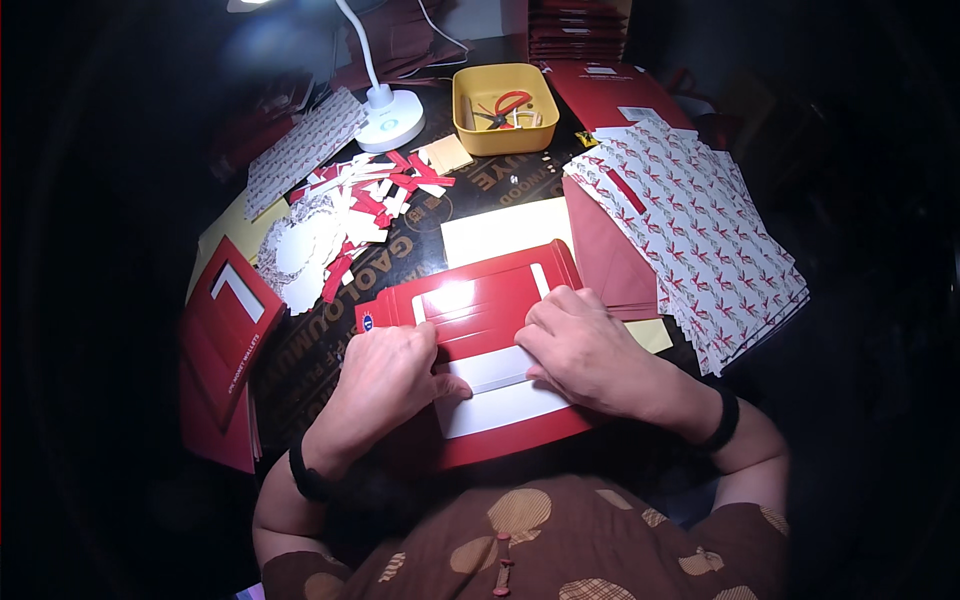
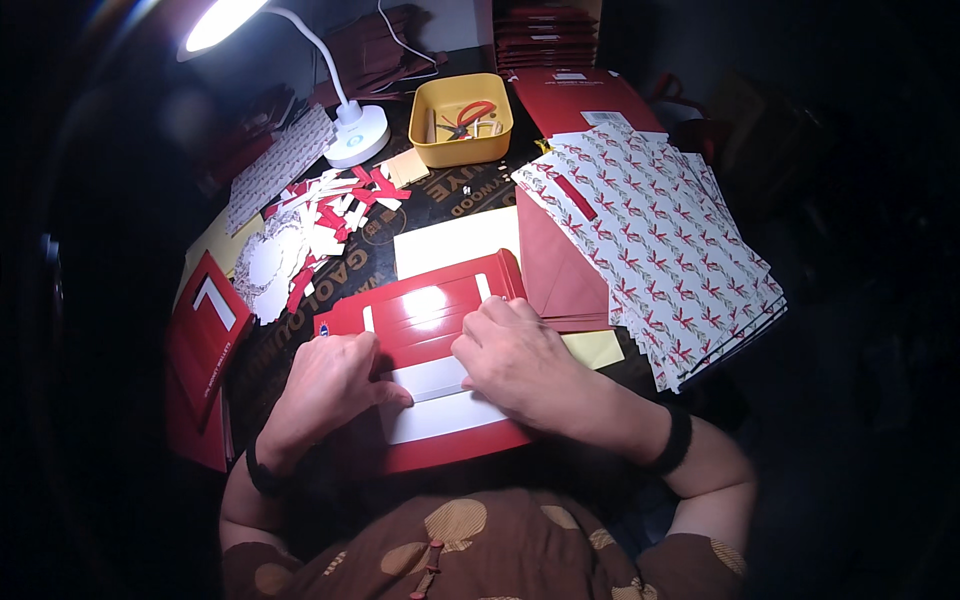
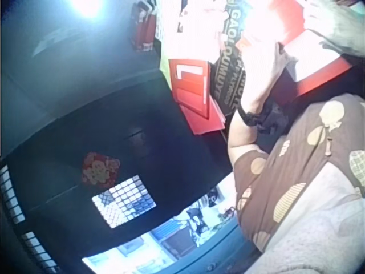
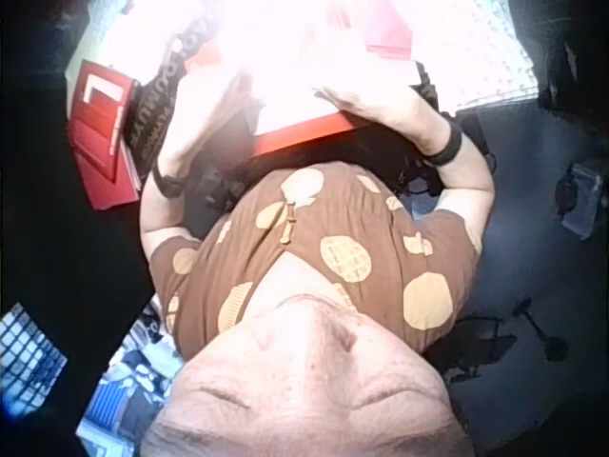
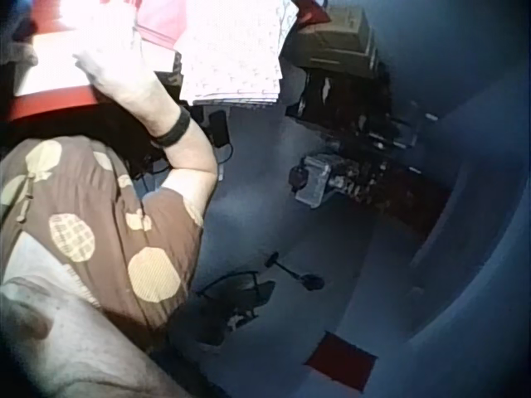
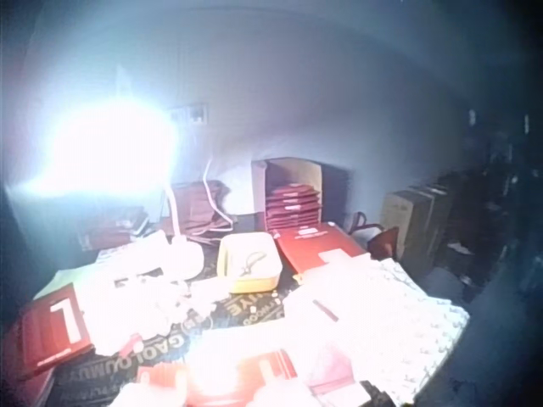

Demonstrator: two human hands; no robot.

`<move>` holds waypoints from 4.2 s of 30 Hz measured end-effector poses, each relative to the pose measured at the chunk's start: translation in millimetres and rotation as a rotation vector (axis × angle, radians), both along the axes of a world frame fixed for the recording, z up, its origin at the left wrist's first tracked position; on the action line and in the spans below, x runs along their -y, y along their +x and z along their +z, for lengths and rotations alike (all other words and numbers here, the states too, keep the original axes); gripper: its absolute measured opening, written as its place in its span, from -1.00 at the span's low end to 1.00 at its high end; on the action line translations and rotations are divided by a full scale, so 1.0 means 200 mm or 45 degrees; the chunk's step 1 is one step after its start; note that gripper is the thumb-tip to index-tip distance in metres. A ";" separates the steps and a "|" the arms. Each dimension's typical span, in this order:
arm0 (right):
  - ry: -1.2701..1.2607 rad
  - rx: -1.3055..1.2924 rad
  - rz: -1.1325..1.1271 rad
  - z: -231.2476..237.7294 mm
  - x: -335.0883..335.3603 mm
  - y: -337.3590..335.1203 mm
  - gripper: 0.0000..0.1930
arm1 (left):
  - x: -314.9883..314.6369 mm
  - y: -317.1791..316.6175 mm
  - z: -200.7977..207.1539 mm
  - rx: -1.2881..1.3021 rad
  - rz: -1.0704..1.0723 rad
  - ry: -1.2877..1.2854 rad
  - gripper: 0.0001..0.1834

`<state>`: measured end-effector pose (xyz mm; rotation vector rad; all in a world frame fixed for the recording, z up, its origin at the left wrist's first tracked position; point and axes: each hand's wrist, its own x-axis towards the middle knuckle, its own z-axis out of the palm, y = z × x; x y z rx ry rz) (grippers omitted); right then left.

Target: The person assembles cardboard wallets by hand, folding the red cardboard panels, peeling adhesive strips, and pressing the edges together to form the wallet shape.

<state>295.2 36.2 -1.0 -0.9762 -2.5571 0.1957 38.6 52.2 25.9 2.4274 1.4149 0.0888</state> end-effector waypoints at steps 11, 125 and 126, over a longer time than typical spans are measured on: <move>-0.271 -0.097 0.183 -0.03 -0.11 -0.01 -0.78 | -0.03 0.04 -0.10 0.462 -0.296 -0.191 -0.79; -1.357 -1.162 -0.044 0.27 0.11 0.12 -0.71 | 0.35 -0.32 -0.09 1.953 0.422 -0.536 -0.71; -1.327 -1.189 -0.047 0.24 0.06 0.14 -0.64 | 0.35 -0.32 -0.12 2.038 0.455 -0.506 -0.71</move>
